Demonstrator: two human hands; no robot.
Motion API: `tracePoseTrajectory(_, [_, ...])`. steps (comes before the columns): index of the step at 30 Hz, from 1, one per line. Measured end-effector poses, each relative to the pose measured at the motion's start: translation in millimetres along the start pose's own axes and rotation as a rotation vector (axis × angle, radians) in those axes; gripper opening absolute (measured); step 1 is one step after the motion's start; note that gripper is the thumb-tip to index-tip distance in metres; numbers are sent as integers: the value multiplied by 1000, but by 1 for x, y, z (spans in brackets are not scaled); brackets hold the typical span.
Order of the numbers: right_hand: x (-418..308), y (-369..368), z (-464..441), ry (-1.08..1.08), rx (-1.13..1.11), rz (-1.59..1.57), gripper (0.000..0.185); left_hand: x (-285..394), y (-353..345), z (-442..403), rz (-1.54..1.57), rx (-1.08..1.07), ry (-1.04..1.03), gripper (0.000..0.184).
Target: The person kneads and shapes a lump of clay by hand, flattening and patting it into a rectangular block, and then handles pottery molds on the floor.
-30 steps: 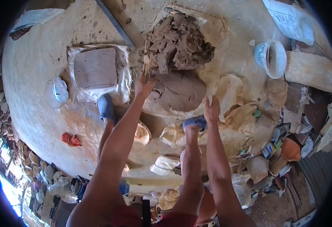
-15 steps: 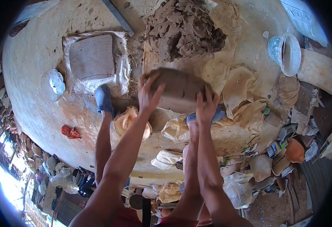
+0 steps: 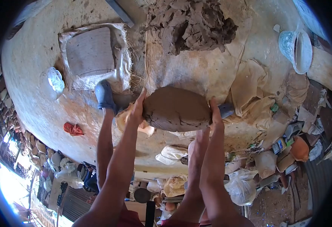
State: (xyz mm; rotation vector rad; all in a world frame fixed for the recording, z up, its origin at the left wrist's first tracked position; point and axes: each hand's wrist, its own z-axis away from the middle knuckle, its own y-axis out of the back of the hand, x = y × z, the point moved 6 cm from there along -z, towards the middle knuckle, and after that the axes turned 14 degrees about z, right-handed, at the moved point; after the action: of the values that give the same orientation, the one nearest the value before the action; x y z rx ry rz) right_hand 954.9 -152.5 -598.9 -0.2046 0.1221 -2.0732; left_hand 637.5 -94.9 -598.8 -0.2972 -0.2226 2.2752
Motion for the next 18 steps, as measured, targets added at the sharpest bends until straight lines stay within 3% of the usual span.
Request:
tracePoseTrajectory(1, [3, 3, -5, 3, -3, 0, 65, 2, 1, -7, -2, -1, -3, 66])
tracePoseTrajectory(3, [13, 20, -31, 20, 60, 401, 64, 0, 20, -28, -305, 203, 43, 60])
tracePoseTrajectory(4, [22, 23, -27, 17, 66, 401, 64, -7, 26, -23, -304, 202, 49, 60])
tracePoseTrajectory(6, [19, 18, -18, 209, 110, 425, 69, -13, 30, -4, -308, 176, 99, 59])
tracePoseTrajectory(9, [35, 9, 42, 367, 211, 455, 76, -25, 18, 65, -325, 123, -81, 57])
tracePoseTrajectory(11, [44, 4, 108, 257, 253, 573, 80, -40, 8, 136, -236, 90, 20, 68])
tracePoseTrajectory(14, [37, -16, 189, 318, 226, 800, 89, -40, -33, 212, -305, 79, -111, 78])
tracePoseTrajectory(17, [26, -16, 181, 260, 225, 701, 85, -36, -31, 205, -330, 187, -124, 96])
tracePoseTrajectory(18, [25, -7, 148, 295, 187, 434, 80, -32, -24, 172, -282, 166, -142, 101])
